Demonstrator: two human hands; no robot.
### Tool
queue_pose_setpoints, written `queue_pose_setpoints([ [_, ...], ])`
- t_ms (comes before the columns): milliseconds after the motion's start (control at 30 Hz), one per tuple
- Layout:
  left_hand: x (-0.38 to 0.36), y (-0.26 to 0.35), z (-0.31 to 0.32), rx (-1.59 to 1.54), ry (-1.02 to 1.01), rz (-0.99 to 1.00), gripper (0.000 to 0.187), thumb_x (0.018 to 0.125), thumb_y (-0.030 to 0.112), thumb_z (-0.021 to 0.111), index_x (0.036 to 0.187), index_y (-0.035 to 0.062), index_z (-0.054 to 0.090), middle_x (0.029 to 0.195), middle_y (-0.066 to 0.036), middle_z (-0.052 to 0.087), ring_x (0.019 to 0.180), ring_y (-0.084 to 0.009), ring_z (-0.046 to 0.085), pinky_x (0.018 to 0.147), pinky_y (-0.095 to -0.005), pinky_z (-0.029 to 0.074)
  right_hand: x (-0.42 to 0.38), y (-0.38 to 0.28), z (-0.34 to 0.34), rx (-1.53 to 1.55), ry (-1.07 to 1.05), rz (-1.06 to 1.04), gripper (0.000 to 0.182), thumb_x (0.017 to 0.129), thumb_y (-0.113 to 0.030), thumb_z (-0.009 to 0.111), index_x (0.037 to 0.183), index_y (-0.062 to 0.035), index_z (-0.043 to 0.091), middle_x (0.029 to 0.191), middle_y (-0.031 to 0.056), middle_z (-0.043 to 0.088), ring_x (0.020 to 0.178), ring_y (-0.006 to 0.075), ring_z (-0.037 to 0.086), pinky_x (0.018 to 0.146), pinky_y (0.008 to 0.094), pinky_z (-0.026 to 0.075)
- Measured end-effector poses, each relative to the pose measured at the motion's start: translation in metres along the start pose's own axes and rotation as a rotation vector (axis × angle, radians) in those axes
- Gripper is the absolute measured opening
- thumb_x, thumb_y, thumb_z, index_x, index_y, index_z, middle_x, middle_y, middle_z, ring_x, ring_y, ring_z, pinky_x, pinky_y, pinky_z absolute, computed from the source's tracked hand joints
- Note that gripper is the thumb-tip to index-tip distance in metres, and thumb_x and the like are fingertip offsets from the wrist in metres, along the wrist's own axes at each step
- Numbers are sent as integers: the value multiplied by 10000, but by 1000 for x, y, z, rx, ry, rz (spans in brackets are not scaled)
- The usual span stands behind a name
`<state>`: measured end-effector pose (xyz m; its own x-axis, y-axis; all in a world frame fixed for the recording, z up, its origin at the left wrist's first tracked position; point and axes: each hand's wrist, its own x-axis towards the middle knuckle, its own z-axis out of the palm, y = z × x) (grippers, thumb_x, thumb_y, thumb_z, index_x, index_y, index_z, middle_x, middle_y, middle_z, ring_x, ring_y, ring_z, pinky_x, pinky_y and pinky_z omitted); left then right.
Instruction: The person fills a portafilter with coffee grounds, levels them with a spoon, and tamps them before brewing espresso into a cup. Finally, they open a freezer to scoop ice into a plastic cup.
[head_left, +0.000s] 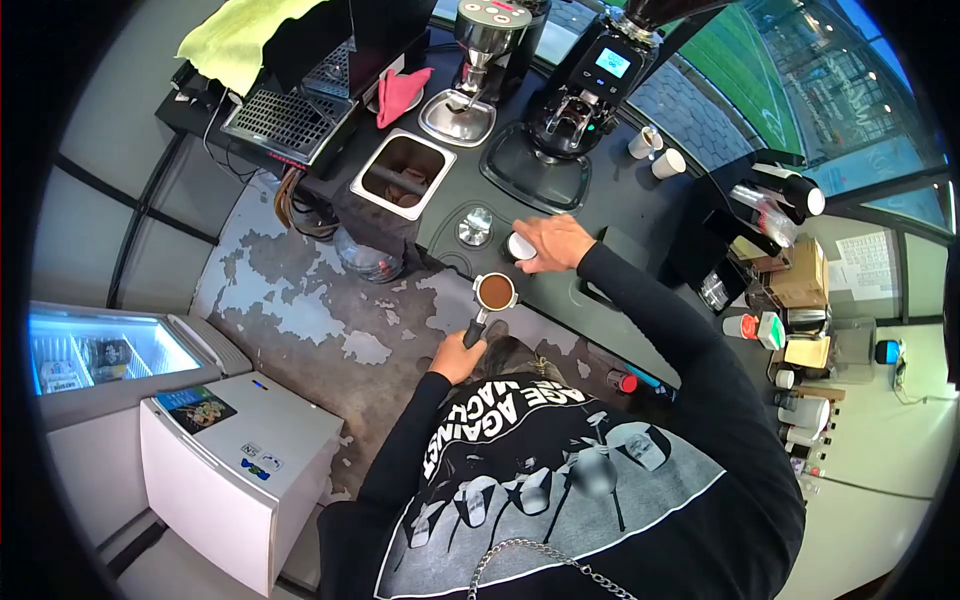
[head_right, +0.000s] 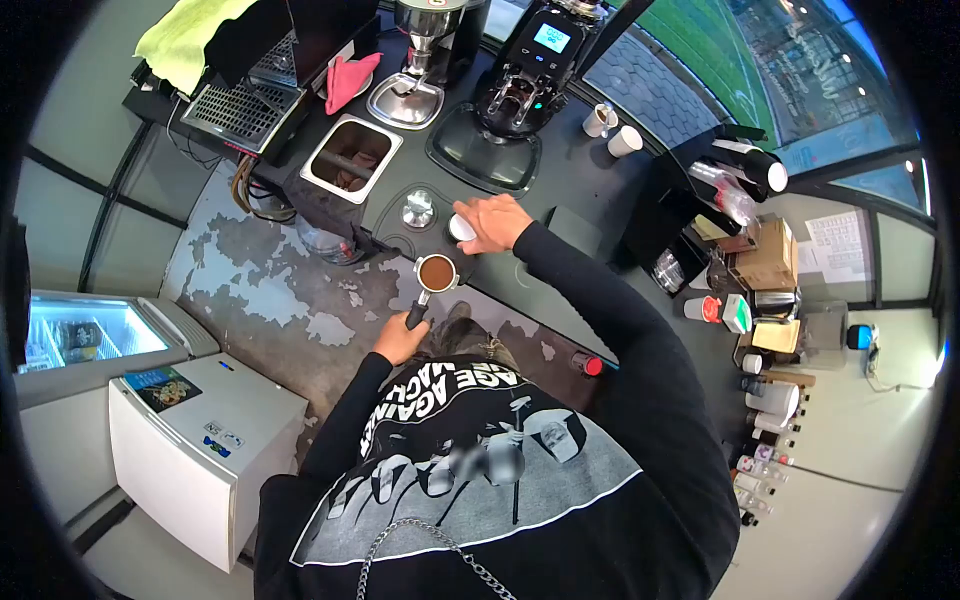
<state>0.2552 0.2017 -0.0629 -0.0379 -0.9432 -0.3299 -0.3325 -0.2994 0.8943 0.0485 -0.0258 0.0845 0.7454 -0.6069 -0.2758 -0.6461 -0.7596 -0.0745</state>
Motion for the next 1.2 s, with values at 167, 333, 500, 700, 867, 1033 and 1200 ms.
queue_pose_setpoints([
  [167, -5, 15, -5, 6, -13, -79, 364, 924, 344, 675, 908, -18, 631, 634, -100, 607, 553, -199, 584, 588, -402, 475, -1, -3, 11, 101, 43, 2, 611, 804, -454, 766, 1243, -67, 588, 1105, 149, 688, 963, 353, 711, 842, 487, 538],
  [333, -7, 11, -5, -8, -43, -160, 306, 933, 298, 689, 900, 3, 613, 614, -44, 578, 533, -140, 555, 537, -357, 448, 1, -2, 6, 118, -8, -98, 585, 775, -372, 822, 1251, -121, 594, 1156, 140, 652, 1061, 337, 677, 881, 462, 532],
  [500, -20, 24, -29, 29, -49, -280, 396, 914, 378, 706, 993, -7, 659, 711, -124, 597, 682, -204, 577, 681, -397, 489, 9, 6, 17, 161, -54, -115, 617, 770, -378, 838, 1268, -117, 585, 1184, 179, 648, 1100, 361, 666, 929, 456, 518],
  [700, -10, 3, -64, 19, 23, -269, 330, 925, 311, 714, 982, -9, 653, 647, -51, 599, 550, -130, 574, 556, -346, 463, 4, 5, 12, 362, -107, 53, 671, 792, -373, 848, 1336, -110, 557, 1234, 201, 623, 1135, 394, 649, 963, 481, 507],
  [867, 15, 16, -84, -211, -100, -349, 287, 951, 300, 706, 852, 56, 593, 619, 23, 549, 472, -80, 483, 438, -279, 365, -3, 0, 28, 368, -24, 112, 871, 771, -433, 860, 1490, -112, 488, 1318, 183, 581, 1210, 392, 608, 1017, 474, 497],
  [1033, 34, 0, -99, -176, -178, -281, 288, 955, 291, 702, 853, 53, 576, 609, 16, 539, 472, -80, 484, 439, -284, 369, 1, -23, 4, 290, 116, 160, 857, 825, -482, 809, 1497, -74, 466, 1311, 202, 579, 1248, 387, 571, 1036, 468, 486],
  [1200, 45, -25, -97, -19, -187, -140, 332, 927, 335, 694, 878, 10, 647, 644, -52, 607, 566, -161, 593, 572, -374, 477, 39, -63, -15, 452, 177, 231, 617, 946, -456, 681, 1385, -61, 502, 1151, 193, 645, 1084, 401, 643, 916, 489, 518],
])
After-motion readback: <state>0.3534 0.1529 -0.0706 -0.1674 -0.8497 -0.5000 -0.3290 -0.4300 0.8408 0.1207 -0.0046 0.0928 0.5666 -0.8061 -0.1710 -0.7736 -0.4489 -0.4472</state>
